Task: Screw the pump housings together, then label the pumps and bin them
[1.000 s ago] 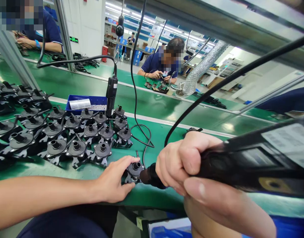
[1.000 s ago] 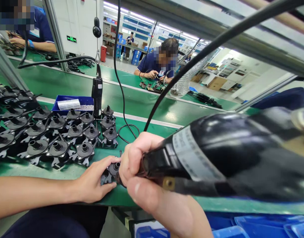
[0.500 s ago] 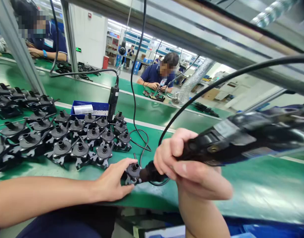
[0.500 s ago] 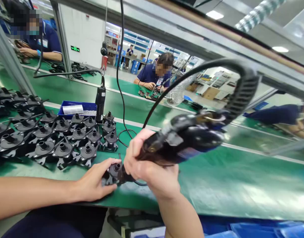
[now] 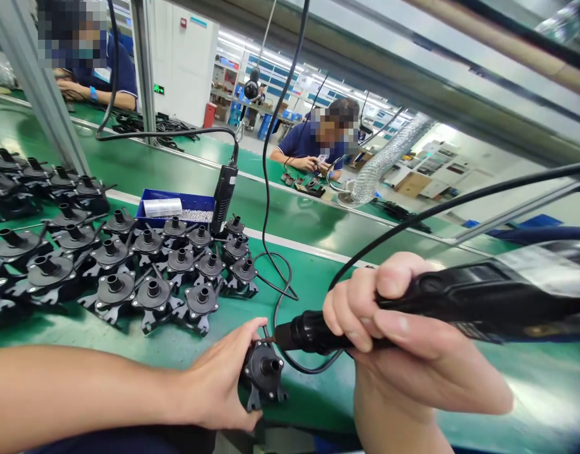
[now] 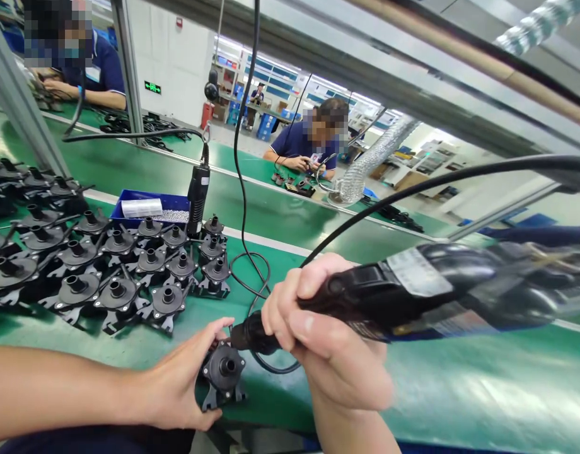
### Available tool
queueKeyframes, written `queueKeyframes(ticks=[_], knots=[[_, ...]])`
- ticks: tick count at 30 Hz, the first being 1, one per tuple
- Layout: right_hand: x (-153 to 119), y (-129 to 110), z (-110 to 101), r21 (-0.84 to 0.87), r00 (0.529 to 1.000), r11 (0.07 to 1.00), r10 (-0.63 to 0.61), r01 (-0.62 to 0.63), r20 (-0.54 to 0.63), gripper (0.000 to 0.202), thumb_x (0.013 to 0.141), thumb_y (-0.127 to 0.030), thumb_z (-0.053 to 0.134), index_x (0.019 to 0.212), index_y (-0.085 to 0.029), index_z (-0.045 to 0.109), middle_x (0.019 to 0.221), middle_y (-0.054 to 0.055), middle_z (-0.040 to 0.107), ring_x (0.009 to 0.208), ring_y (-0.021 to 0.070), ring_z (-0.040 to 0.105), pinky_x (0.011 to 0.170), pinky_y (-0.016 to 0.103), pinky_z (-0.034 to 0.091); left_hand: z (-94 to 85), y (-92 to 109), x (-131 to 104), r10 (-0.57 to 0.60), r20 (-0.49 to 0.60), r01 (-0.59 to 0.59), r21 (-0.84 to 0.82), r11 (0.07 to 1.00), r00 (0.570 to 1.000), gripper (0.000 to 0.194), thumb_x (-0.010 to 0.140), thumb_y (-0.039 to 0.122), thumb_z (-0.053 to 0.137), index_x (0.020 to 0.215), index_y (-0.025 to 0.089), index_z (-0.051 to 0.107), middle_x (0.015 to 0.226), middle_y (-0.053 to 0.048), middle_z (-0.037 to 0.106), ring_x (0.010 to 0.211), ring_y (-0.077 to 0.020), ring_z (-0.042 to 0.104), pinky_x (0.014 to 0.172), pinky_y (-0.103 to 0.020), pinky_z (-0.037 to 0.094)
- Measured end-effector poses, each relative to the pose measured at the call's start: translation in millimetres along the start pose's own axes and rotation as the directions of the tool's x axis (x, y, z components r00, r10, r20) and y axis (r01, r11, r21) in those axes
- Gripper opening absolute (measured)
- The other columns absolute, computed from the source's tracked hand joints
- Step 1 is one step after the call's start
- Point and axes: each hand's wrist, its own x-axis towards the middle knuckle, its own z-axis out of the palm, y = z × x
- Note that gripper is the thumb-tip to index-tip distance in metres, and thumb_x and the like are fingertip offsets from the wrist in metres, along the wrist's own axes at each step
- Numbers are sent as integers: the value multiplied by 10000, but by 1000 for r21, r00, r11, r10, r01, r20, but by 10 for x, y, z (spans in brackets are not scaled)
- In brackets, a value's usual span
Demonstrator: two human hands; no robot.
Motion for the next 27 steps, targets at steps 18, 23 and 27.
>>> queueKeyframes(ticks=[18, 23, 27], knots=[[-47, -139, 82, -144, 969, 986, 110, -79, 220, 176, 946, -167, 582, 991, -189, 414, 690, -30, 427, 641, 59, 522, 658, 209, 475, -30, 7, 26, 61, 19, -60, -73, 996, 998, 1212, 600, 278, 833, 1605, 280, 154, 1509, -133, 436, 1392, -328, 479, 1218, -483, 442], [-121, -194, 83, -184, 959, 982, 99, -51, 264, 177, 960, -160, 556, 1019, -193, 393, 714, -23, 407, 677, 62, 506, 690, 217, 459, -23, 10, 18, 72, 11, -71, -67, 995, 997, 1239, 611, 310, 848, 1597, 340, 98, 1524, -100, 422, 1413, -323, 462, 1216, -493, 447], [-138, -161, 120, -236, 965, 971, 86, -26, 249, 162, 975, -155, 541, 1034, -197, 395, 726, -24, 413, 700, 56, 510, 707, 215, 483, 1, 4, 23, 66, 14, -64, -66, 996, 998, 1255, 618, 307, 847, 1605, 355, 74, 1563, -104, 401, 1460, -336, 438, 1240, -509, 428]])
